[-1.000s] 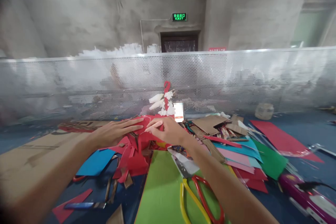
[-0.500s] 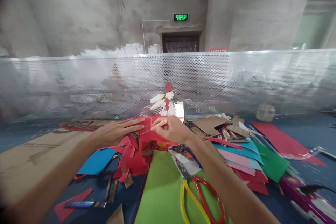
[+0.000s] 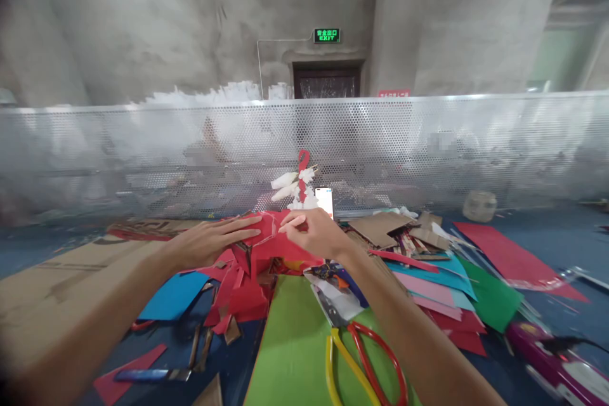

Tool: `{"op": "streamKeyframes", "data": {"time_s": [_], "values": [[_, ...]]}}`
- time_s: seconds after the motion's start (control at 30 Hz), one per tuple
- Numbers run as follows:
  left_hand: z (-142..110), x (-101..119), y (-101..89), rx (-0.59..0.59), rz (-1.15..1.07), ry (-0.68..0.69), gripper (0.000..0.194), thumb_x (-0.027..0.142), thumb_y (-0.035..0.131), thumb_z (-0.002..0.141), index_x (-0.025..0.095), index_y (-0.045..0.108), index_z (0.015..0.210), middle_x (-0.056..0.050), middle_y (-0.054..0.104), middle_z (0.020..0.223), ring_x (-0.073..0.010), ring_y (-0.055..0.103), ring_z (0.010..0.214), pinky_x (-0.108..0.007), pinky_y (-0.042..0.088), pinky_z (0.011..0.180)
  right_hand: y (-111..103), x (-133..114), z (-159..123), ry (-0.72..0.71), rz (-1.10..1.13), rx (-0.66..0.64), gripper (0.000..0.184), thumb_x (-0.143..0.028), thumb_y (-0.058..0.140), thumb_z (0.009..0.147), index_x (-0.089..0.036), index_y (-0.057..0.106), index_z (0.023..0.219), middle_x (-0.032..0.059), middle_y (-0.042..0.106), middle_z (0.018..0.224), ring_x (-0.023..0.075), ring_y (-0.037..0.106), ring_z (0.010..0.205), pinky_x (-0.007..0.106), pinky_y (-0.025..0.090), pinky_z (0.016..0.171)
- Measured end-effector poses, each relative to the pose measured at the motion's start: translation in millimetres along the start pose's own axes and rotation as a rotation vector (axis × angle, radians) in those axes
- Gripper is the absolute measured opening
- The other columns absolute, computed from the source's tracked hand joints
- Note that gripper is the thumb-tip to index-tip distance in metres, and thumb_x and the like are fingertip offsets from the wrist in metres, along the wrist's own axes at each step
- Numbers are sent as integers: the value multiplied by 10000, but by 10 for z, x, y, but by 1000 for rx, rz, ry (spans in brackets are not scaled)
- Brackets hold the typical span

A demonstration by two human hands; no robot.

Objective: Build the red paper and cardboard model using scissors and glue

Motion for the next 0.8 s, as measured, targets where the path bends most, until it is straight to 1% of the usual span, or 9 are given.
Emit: {"op": "streamKeyframes", "data": {"time_s": [0.07, 0.13, 0.2, 0.3, 0.4, 0.5, 0.57, 0.7, 0.8], "values": [[0, 4, -6, 4, 8, 0, 1123, -51, 517, 753, 449, 28, 1632, 33, 108, 1737, -222, 390, 1503, -221, 536, 749, -12, 89, 8, 9, 3, 65, 267, -266, 533, 955, -236, 792, 1011, 21, 790, 1075, 197, 718, 887, 280, 510, 736], [1, 15, -19, 8, 15, 2, 1119, -43, 527, 777, 461, 4, 1628, 38, 110, 1735, -223, 392, 1502, -219, 534, 740, 23, 180, 23, 14, 10, 113, 291, -308, 502, 988, -258, 744, 1140, 33, 760, 1173, 223, 704, 1036, 315, 510, 863], [2, 30, -34, 6, 19, 9, 1100, -13, 558, 811, 467, -5, 1626, 33, 116, 1733, -231, 395, 1501, -219, 535, 736, 102, 270, 46, 27, 7, 110, 303, -325, 479, 1001, -263, 673, 1224, 48, 729, 1220, 237, 661, 1151, 360, 471, 982], [5, 53, -51, -5, 42, 25, 1068, 29, 589, 849, 456, 1, 1631, 9, 138, 1730, -260, 392, 1502, -237, 549, 753, 236, 403, 87, 75, 33, 73, 247, -355, 541, 958, -237, 601, 1166, 56, 696, 1173, 235, 639, 1121, 393, 440, 1018], [8, 68, -57, -10, 70, 37, 1050, 29, 568, 858, 448, -3, 1633, -1, 150, 1728, -276, 395, 1499, -252, 564, 746, 278, 503, 120, 112, 145, 123, 224, -358, 647, 850, -224, 553, 1003, 16, 648, 1010, 203, 618, 982, 369, 451, 967], [13, 71, -63, -3, 54, 22, 1065, 15, 551, 841, 472, -8, 1625, 24, 127, 1729, -260, 413, 1487, -240, 563, 731, 187, 531, 125, 171, 281, 112, 237, -338, 685, 783, -225, 518, 908, -25, 574, 855, 171, 574, 838, 326, 462, 856], [14, 67, -64, -6, 38, 13, 1083, -3, 542, 823, 486, -7, 1619, 40, 114, 1730, -251, 409, 1490, -237, 562, 743, 73, 523, 108, 213, 340, 75, 259, -329, 710, 752, -226, 509, 877, -31, 547, 831, 164, 559, 812, 305, 453, 805], [3, 46, -46, -25, 45, 6, 1118, -17, 546, 795, 473, -26, 1620, 36, 98, 1732, -232, 375, 1513, -227, 557, 731, -179, 526, 41, 311, 420, 58, 280, -330, 729, 721, -239, 505, 862, -17, 559, 825, 195, 590, 856, 304, 454, 771], [-16, 22, -19, -8, 30, -7, 1128, -14, 547, 793, 474, -47, 1619, 29, 87, 1734, -211, 367, 1518, -206, 546, 716, -316, 545, -15, 370, 439, 35, 309, -349, 757, 697, -237, 522, 865, 21, 610, 913, 234, 612, 977, 317, 466, 790]]}}
Point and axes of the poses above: each hand's wrist, its own z-axis towards the middle knuckle, its own y-axis out of the palm, x = y × z, the point moved 1 cm from there along z, towards the middle knuckle
